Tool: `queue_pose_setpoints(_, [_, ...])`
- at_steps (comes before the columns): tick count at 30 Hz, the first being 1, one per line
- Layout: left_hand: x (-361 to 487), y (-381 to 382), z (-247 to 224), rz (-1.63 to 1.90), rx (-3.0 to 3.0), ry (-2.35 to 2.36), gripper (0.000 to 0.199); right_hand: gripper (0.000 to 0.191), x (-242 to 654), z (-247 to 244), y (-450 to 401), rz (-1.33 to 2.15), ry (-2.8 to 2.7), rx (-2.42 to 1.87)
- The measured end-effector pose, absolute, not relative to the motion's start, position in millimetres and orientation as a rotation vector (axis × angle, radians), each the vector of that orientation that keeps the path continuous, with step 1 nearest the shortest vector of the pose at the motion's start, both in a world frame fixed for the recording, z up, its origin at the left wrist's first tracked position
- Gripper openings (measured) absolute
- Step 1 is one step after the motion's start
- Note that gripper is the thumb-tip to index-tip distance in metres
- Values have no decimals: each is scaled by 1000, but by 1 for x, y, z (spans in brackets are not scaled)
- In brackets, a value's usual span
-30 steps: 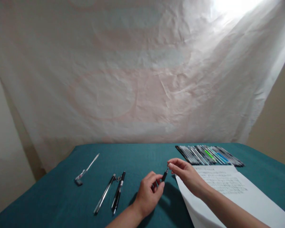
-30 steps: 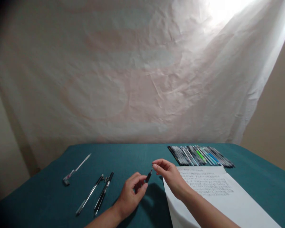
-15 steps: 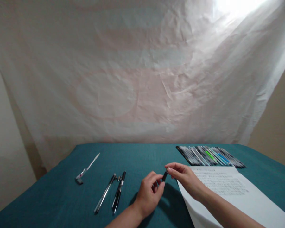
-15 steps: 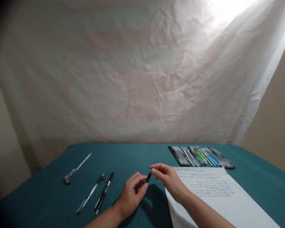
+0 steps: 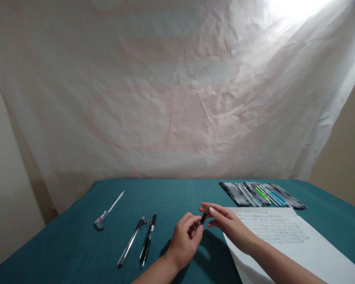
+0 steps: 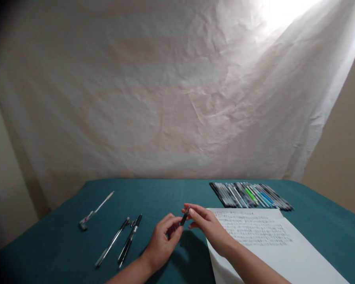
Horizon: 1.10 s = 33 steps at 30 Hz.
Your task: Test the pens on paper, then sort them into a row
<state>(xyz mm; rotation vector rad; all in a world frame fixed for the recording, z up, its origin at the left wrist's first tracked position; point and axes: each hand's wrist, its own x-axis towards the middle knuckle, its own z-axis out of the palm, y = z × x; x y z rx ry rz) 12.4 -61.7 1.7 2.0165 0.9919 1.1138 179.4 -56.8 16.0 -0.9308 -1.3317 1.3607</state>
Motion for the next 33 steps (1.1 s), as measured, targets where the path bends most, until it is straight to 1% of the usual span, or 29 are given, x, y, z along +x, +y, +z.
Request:
queue_pose_setpoints(7, [12,-63,0,1101,2031,998,19,27,179,17,-56,1213,-1398,-973])
queue_pose_setpoints(10, [12,-63,0,1097,2027,993,19,24,179,15,-56,1210,-1377,-989])
queue_pose_setpoints(15, [12,-61,0,1099,2025,996,21,32,178,12,-56,1326,-1312,-918])
queue_pose_setpoints(21, [12,-62,0,1085,2061,1007,18,23,176,16,-57,1223,-1362,-958])
queue_pose_setpoints(24, [12,-63,1,1076,2058,1002,20,21,175,14,-57,1239,-1317,-956])
queue_pose_setpoints(29, [11,-62,1,1076,2043,1017,22,32,175,11,-57,1294,-1313,-917])
queue_pose_setpoints(33, [11,-62,0,1076,2051,1022,21,27,176,13,-57,1193,-1382,-966])
